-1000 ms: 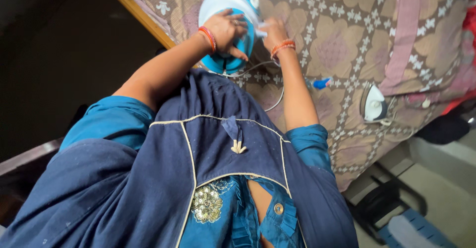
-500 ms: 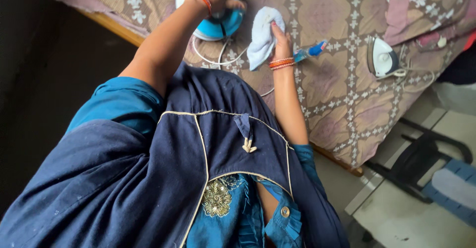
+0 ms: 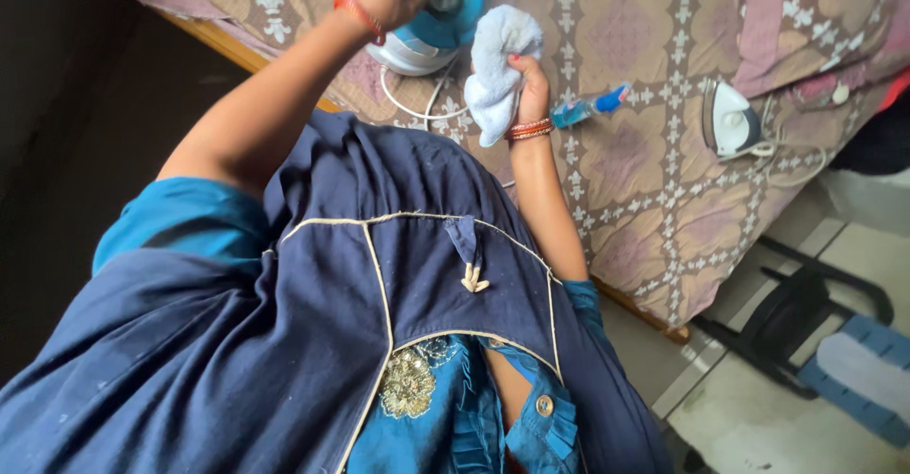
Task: The person wipes the exterior of a small blue and white appliance with a cloth. They repeatedly rub the top and sides of the device while it sits on a patterned bedsheet.
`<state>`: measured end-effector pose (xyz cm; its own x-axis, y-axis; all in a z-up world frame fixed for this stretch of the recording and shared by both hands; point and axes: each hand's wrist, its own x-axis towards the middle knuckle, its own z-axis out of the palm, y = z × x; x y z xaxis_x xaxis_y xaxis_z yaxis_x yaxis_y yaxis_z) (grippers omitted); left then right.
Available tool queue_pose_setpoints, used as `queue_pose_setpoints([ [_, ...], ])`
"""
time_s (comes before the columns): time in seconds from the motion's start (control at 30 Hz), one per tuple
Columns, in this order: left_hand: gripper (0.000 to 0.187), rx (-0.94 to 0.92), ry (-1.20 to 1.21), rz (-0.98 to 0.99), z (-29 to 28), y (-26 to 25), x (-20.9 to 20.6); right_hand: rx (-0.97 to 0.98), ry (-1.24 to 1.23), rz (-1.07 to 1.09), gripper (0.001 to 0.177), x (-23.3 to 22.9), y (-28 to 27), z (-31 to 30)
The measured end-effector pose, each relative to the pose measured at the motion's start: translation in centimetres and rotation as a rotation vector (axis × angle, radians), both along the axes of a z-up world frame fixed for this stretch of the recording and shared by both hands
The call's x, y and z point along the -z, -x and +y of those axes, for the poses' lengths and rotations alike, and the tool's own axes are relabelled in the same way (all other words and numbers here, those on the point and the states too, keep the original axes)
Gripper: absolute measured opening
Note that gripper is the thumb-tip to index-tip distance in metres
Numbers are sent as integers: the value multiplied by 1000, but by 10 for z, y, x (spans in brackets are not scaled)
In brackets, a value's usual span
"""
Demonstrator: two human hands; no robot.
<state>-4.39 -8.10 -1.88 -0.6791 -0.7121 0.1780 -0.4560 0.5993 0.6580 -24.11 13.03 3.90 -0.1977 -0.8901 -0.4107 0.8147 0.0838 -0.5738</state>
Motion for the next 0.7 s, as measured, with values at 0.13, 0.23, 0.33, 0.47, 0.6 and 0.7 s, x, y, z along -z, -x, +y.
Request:
queue_pose_setpoints([
  [0.13,50,-18,-276,336,37,-34,-21,-59,-97,-25,45,4,-17,-24],
  [0.23,55,-65,-753,422,60,-38,-18,-65,-94,-22,39,37,-31,-48],
  [0.33,48,-176,-1132,472,78,-52,-9,-74,-152,292,33,71,-58,-59],
  [0.47,37,-363,-1306,817,86,-66,19,-398,77,832,32,69,-78,-84],
  [0.6,30,-525,-1155,874,74,-86,58,-438,208,1684,35,22,-85,-114],
  [0.7,32,-602,-978,822,73,-100,76,-478,42,1996,45,-5,-91,-131],
])
